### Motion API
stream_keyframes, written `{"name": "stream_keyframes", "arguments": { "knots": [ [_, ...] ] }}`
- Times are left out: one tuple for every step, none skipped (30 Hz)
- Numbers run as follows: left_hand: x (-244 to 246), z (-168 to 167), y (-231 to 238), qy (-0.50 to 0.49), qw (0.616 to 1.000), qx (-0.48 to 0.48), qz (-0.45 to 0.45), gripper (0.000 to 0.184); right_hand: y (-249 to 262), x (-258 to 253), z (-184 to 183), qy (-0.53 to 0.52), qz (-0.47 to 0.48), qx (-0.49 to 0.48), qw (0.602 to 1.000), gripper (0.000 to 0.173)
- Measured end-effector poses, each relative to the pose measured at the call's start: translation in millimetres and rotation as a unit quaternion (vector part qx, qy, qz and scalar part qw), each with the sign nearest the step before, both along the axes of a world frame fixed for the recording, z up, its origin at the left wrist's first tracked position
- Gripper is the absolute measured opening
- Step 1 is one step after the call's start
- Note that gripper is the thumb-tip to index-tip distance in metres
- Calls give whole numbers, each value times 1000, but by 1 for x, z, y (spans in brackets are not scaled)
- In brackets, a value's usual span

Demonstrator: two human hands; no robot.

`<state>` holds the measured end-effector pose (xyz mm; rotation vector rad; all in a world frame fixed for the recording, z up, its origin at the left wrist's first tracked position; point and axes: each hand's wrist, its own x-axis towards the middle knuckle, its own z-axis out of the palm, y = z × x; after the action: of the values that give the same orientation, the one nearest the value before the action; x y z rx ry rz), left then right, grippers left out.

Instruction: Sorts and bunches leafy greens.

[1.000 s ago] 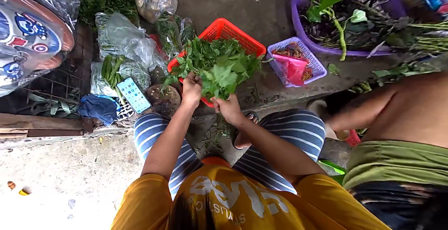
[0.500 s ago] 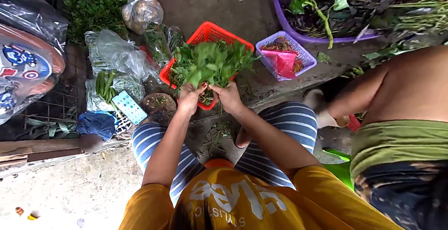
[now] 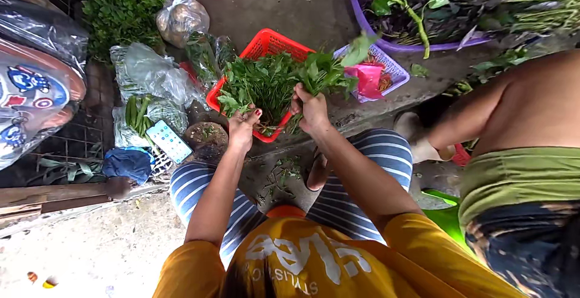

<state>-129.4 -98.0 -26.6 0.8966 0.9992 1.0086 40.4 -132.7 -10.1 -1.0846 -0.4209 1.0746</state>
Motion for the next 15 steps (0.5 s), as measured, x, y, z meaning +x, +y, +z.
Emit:
{"name": "stream_keyframes", "arguments": {
  "knots": [
    [-3,0,4,2,1000,5,12,24,-6,2,1,-36,59,17,997,15],
    [-6,2,7,16,1000,15,12,26,-13,5,3,-81,135,22,987,14],
    [-10,5,9,38,999,32,10,28,-20,9,7,-129,222,9,966,13],
    [-14,9,10,71,996,56,5,30,-25,15,12,-169,313,-12,934,10],
    [-17,14,10,109,991,78,2,33,-29,21,17,-200,381,-29,902,10],
    [-20,18,9,144,985,91,-2,32,-31,24,20,-213,402,-31,890,13],
    [-22,21,9,175,979,104,-15,29,-33,25,19,-205,373,-26,904,15],
    [-26,19,12,210,967,137,-36,35,-32,23,18,-174,310,-23,934,17],
    [-27,20,14,260,949,166,-64,41,-29,18,18,-132,240,-25,961,16],
    [-26,25,13,311,928,176,-100,46,-25,14,17,-93,184,-30,978,12],
    [-20,31,10,357,907,172,-140,53,-21,10,15,-66,147,-44,986,10],
    [-13,40,6,401,883,156,-189,61,-20,7,13,-47,131,-63,988,13],
    [-4,49,2,440,854,138,-240,72,-21,3,14,-35,131,-85,987,16],
    [6,57,-2,469,827,124,-285,81,-20,-1,15,-24,134,-106,985,19],
    [17,65,-5,494,798,119,-323,84,-19,-3,15,-19,139,-124,982,21]
  ]
}}
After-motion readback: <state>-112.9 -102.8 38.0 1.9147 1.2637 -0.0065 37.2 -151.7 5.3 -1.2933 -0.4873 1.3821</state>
